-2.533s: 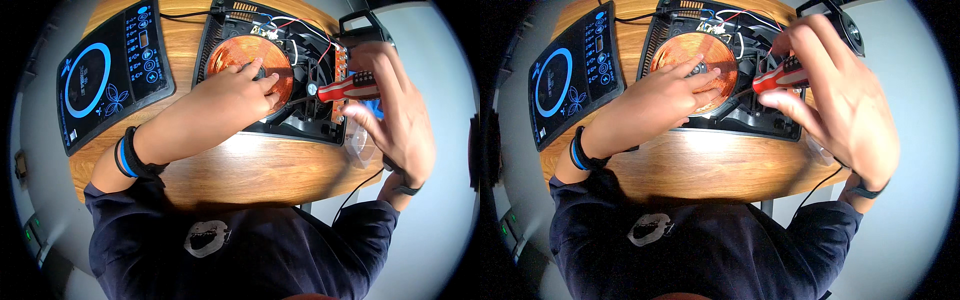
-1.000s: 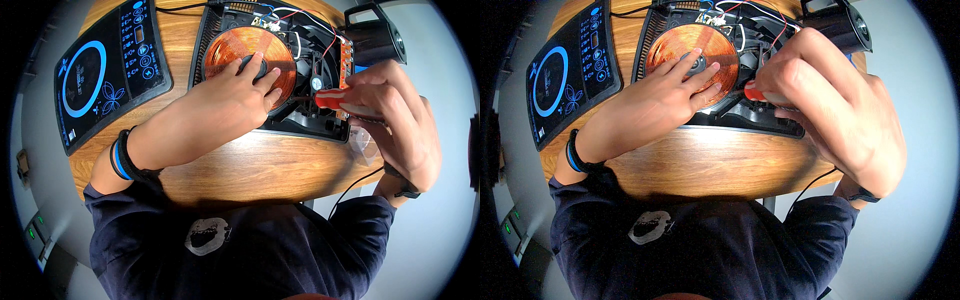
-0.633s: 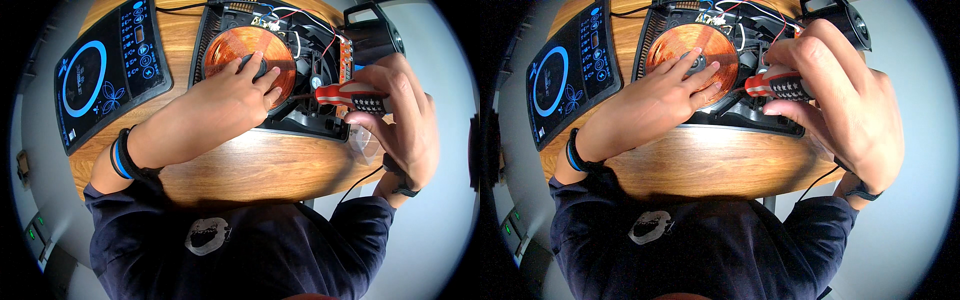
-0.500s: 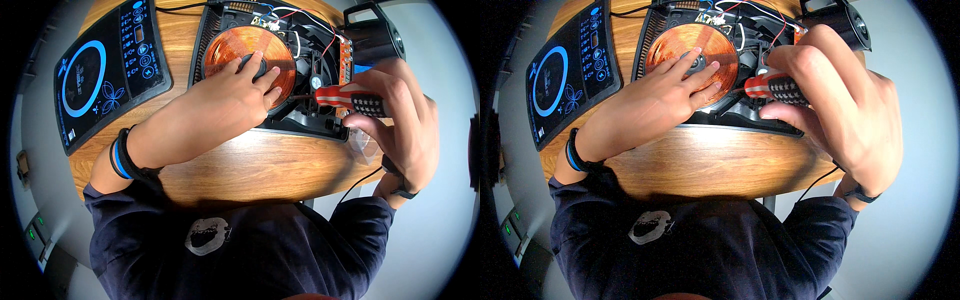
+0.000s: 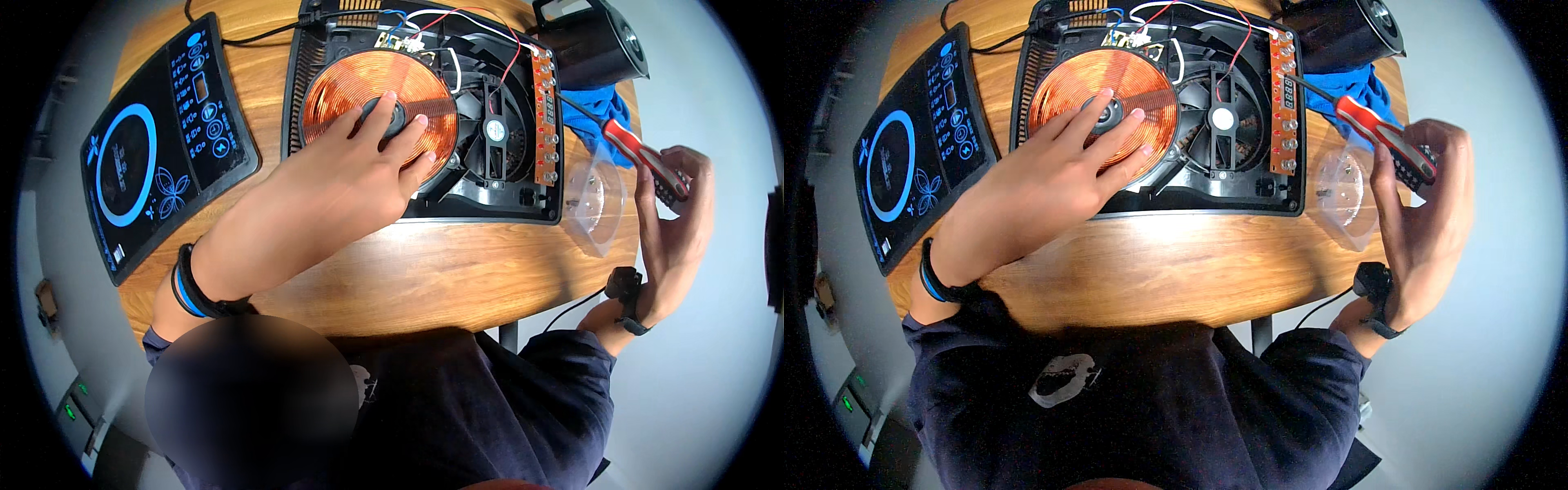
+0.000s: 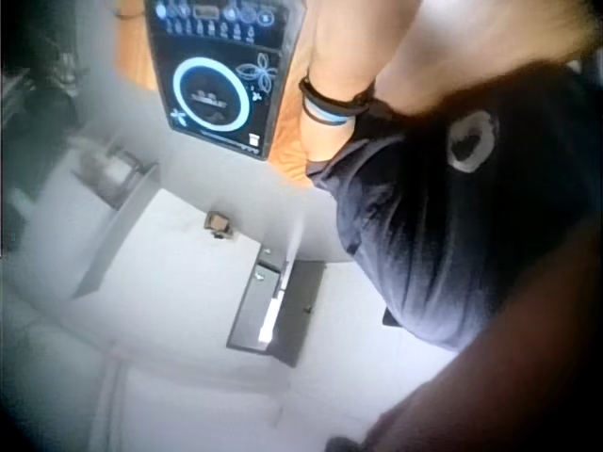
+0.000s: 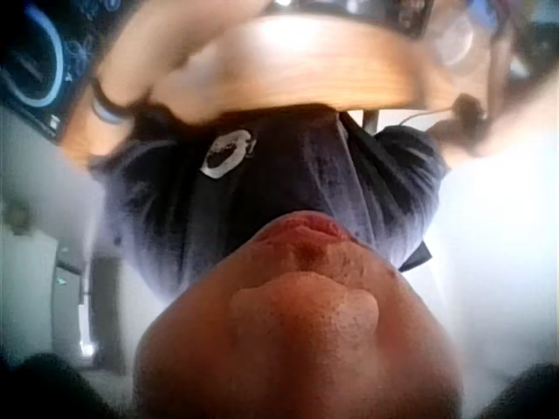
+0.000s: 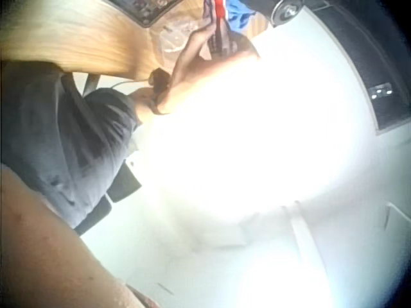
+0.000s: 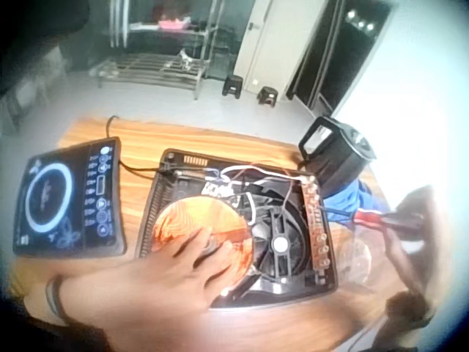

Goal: The person disassembles an induction cooktop, removes the copper coil and circuit board, then reassembles the unit by securing the coil and board with screws. The cooktop cover is placed back on top.

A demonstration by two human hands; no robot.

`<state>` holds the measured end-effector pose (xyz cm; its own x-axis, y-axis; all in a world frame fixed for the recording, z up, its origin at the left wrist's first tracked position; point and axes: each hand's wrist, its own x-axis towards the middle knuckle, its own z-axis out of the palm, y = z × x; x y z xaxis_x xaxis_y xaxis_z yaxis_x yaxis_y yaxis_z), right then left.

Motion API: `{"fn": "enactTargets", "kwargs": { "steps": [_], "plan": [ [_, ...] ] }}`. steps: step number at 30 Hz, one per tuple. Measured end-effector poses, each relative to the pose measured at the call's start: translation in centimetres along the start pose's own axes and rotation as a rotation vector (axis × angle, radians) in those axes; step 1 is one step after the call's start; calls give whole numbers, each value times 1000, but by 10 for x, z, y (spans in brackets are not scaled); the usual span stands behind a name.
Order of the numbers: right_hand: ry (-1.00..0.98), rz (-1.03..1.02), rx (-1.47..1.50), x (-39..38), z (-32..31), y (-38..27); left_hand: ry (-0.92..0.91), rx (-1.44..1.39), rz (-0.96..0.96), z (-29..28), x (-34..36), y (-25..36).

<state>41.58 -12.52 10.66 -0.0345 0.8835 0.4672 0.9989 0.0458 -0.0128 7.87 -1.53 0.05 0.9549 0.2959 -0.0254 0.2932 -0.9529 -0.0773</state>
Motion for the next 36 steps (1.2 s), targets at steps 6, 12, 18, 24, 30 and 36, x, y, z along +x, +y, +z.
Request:
{"fn": "enactTargets", "kwargs": {
  "steps": [6,12,18,24,30,36],
  "plan": [
    [-114,196,-15,-41,17,34,-35,21,-9,-10,0,-1],
    [-187,234,84,-60,53,38,-28,22,-28,-9,1,4],
    [-352,231,274,-71,72,47,24,-94,-28,-9,1,-5],
    [-426,197,241,-73,79,42,22,-322,-41,-17,-8,-11],
    [-502,216,235,-68,83,47,25,-403,-176,-31,-34,-29],
    [-576,173,284,-65,87,60,-11,-346,-477,-34,-79,-47]
  ]
}}
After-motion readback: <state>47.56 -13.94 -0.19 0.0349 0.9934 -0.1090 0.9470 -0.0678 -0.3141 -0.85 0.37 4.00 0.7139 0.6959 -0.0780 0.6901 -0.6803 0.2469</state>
